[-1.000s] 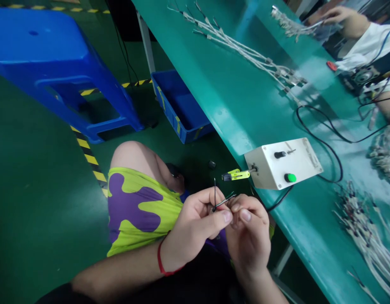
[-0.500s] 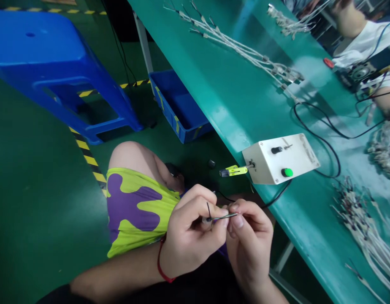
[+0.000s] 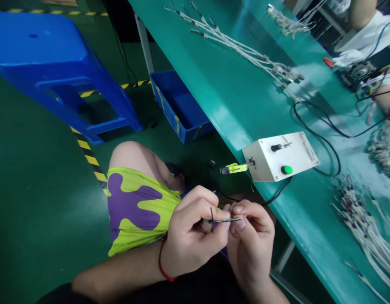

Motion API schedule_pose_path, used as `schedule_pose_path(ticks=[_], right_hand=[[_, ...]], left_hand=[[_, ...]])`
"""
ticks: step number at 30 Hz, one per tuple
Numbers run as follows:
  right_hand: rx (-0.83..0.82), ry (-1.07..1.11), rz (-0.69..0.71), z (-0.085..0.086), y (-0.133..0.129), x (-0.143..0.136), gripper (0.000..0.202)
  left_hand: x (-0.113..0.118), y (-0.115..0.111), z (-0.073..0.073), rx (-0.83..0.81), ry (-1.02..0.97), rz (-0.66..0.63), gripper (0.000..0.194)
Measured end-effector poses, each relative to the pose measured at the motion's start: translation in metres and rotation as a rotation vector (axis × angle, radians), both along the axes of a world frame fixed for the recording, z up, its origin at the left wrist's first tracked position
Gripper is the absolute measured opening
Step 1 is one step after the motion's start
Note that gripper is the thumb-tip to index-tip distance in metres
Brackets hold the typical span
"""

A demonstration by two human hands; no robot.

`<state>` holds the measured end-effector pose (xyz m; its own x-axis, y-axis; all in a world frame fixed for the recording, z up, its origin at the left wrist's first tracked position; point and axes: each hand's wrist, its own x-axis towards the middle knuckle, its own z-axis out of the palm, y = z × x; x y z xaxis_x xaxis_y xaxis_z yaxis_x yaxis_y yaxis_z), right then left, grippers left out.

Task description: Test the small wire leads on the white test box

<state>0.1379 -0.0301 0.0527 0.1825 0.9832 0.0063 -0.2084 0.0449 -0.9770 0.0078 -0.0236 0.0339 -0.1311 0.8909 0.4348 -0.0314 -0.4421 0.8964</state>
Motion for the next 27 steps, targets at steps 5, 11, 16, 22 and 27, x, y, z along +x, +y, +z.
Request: schedule_pose_path(ticks=[5, 11, 16, 22, 27], right_hand=[[0.000, 0.048, -0.011, 0.001, -0.002, -0.001, 0.006], [-0.096, 0.123, 0.054, -0.002, -0.001, 0.001, 0.006], [-0.111, 0.140, 0.085, -0.007, -0.003, 0.006, 0.008], [-0.157, 0.169, 0.089, -0.005, -0.003, 0.009, 0.006], [-0.166, 0.237, 0.064, -0.006, -0.003, 0.004, 0.010]], left_hand=[[0.001, 0.002, -0.001, -0.017, -0.016, -0.014, 0.021], [0.003, 0.001, 0.000, -0.475, -0.558, -0.422, 0.022], [0.004, 0.001, 0.006, -0.814, -0.939, -0.677, 0.029], [0.004, 0.003, 0.008, -0.869, -0.955, -0.688, 0.027], [0.002, 0.000, 0.008, -0.897, -0.900, -0.675, 0.032]])
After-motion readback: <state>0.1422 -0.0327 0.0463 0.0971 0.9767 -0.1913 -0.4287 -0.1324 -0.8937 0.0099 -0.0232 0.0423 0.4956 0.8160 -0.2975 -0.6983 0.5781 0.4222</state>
